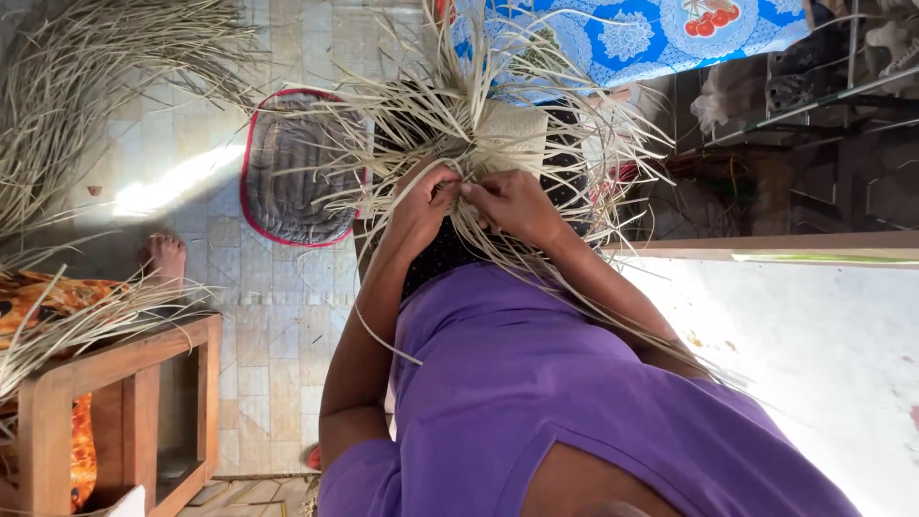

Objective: Weaving a hat from dried straw fibers by hand

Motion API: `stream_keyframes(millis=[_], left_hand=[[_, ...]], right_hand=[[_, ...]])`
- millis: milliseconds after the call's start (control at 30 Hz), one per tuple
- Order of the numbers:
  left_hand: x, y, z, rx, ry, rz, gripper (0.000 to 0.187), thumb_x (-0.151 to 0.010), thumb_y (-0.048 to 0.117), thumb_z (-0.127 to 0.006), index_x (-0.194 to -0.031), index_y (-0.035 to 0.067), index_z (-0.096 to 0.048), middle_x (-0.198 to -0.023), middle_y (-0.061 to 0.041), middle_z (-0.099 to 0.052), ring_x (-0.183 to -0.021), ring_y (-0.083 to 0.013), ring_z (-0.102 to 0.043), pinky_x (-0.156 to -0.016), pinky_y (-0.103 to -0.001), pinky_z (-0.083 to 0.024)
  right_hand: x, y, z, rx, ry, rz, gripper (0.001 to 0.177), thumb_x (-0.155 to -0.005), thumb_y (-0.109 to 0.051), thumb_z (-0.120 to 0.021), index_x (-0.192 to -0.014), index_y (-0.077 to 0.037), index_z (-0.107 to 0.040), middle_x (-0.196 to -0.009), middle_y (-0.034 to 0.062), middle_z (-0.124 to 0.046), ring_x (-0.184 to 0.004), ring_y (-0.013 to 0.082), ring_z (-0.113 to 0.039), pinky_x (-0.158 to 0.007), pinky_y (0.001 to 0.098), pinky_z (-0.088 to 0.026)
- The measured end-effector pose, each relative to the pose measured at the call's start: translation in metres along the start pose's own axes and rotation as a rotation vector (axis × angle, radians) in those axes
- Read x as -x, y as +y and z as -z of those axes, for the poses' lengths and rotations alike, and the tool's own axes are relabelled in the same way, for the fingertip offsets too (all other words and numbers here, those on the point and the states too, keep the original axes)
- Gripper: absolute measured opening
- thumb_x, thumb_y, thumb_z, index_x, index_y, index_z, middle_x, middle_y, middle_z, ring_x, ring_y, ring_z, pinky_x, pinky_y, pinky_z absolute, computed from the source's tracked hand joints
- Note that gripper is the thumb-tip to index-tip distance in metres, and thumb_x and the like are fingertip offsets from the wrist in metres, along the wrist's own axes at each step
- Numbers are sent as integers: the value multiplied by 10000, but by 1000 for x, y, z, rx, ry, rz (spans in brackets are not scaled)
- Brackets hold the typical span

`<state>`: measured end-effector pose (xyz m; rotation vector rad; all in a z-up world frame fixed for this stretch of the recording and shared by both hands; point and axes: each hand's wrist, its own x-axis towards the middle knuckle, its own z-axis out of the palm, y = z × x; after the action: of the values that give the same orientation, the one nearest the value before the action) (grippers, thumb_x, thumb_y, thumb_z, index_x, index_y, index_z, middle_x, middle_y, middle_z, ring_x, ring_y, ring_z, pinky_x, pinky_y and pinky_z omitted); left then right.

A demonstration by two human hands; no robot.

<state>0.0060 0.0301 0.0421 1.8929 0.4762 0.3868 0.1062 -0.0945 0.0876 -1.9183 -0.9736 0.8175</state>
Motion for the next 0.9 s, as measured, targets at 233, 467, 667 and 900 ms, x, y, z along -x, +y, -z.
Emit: stream_keyframes(millis=[233, 467, 667, 900], left_hand=[[6, -26, 5, 71, -4, 170, 142, -916, 165, -506, -947, 72, -609, -854, -166, -574, -775, -263, -582, -606, -382, -467], [4, -40, -6, 133, -21, 295, 201, -892, 252, -521, -994, 101, -606, -905, -163, -587, -785, -233, -592, -592, -357, -489], [5, -11, 6, 27, -54, 143, 147, -904, 128, -461, -913, 33, -573, -888, -192, -546, -793, -295, -557, -627, -444, -439], [3, -16, 10, 14, -22, -42, 106, -878, 24, -482, -821, -41, -542, -774, -227, -514, -699, -375, -548, -561, -454, -392]], right_hand=[[-14, 43, -23, -393, 3, -156, 241, -837, -135, -502, -660, -31, -627, -447, 112, -556, -331, 133, -510, -364, 241, -424], [-13, 39, -27, -438, 58, -175, 207, -847, -118, -527, -711, 1, -628, -457, 122, -539, -344, 124, -495, -398, 224, -403], [-10, 33, -22, -328, 30, -172, 221, -856, -166, -540, -711, -28, -634, -486, 112, -558, -381, 127, -515, -429, 228, -422], [-1, -13, 7, 334, 235, 408, 100, -859, -149, -604, -849, -58, -645, -580, 148, -587, -550, 385, -576, -483, 408, -461]])
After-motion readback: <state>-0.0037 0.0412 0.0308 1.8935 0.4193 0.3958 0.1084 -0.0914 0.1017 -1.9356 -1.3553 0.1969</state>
